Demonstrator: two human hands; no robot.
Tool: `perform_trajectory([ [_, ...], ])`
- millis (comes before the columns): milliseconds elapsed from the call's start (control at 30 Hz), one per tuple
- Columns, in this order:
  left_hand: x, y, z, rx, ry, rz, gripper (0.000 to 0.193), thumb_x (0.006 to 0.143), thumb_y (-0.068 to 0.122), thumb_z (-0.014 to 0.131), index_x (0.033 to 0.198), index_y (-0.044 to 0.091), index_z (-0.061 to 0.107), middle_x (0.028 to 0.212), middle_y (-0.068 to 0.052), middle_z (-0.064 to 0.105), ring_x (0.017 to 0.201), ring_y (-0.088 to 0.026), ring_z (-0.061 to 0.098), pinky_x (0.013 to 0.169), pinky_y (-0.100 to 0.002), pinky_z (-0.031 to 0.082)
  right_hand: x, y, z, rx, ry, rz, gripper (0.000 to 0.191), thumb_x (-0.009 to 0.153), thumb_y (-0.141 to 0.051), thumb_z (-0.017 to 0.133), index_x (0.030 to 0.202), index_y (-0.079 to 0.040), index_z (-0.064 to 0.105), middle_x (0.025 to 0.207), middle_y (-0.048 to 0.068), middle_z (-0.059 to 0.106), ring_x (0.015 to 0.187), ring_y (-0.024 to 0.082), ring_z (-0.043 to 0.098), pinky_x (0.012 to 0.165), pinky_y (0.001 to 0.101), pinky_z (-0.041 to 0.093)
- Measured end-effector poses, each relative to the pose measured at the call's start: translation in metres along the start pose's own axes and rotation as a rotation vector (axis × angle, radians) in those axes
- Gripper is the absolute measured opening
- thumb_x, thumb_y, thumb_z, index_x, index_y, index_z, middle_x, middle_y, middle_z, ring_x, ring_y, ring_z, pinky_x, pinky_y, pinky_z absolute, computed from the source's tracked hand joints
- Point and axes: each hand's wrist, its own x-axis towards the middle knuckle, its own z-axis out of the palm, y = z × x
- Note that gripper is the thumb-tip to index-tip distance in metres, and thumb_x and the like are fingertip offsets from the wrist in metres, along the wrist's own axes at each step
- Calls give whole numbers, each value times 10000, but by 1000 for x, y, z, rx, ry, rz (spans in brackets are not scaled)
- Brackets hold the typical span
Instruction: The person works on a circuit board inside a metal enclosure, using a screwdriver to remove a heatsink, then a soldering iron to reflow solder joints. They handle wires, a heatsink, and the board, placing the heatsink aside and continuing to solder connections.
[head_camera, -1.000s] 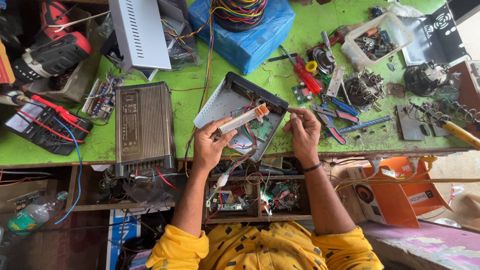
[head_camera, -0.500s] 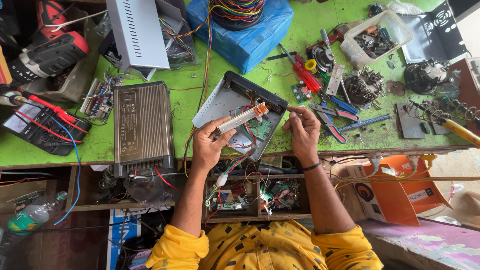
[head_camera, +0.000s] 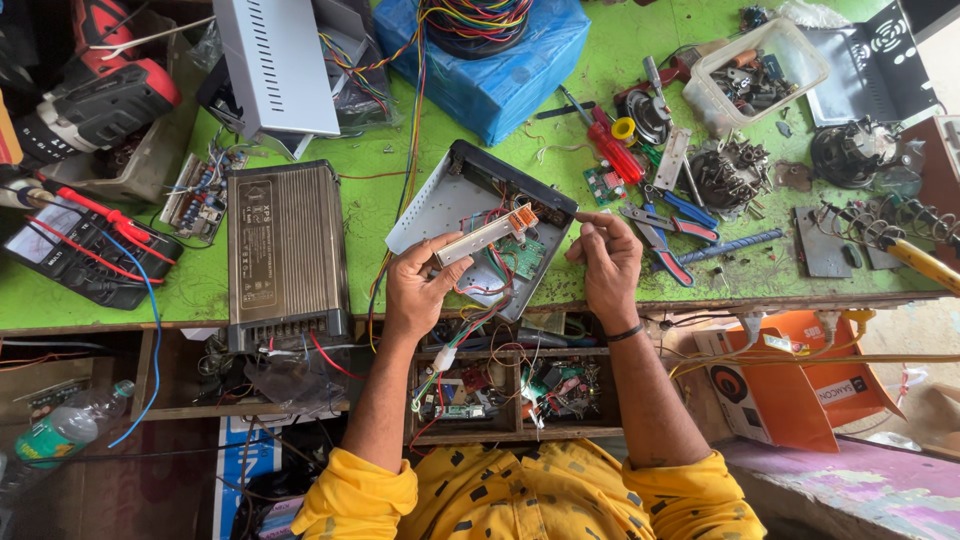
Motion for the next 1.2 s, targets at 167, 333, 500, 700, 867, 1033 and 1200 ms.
perform_trajectory([
  [167,-1,1,0,-33,4,-64,340,932,77,772,1250,-11,690,1086,-78,754,934,-91,694,738,-242,592,0,-2,1,-31,8,10,179,1075,-101,597,1171,27,677,757,17,676,668,49,605,623,203,472],
  [333,-1,2,0,-11,5,-47,334,937,87,774,1244,-16,691,1089,-75,750,944,-87,695,750,-240,594,-1,-3,0,-50,10,8,176,1076,-104,601,1169,23,680,752,18,678,663,47,600,617,200,462],
  [500,0,0,-1,0,16,-66,350,927,93,782,1248,-14,691,1059,-74,759,906,-83,696,736,-238,597,0,-2,0,-45,13,14,174,1076,-104,604,1169,19,686,747,16,677,661,43,593,613,199,459],
  [700,-1,-3,-1,0,20,-57,350,928,93,786,1247,-18,692,1067,-79,756,915,-83,694,751,-236,588,-1,-3,0,-45,8,23,171,1078,-110,598,1163,13,681,752,12,677,667,42,597,617,200,459],
  [867,-1,-2,-1,0,16,-54,349,930,94,781,1249,-15,690,1079,-75,757,926,-82,702,768,-237,597,-1,-4,1,-38,2,17,171,1080,-107,594,1166,13,679,755,11,673,672,44,602,619,201,458],
  [1033,0,-1,-2,13,12,-47,345,934,87,782,1249,-18,692,1074,-75,754,916,-84,695,768,-239,591,-1,-3,1,-37,3,18,172,1076,-104,597,1170,16,677,755,13,674,673,46,604,619,200,457],
  [1200,0,0,-1,24,9,-45,346,931,88,783,1249,-17,693,1068,-73,754,904,-81,694,764,-239,595,0,-3,0,-40,4,28,175,1077,-107,593,1172,14,676,749,13,675,663,41,594,614,198,456],
])
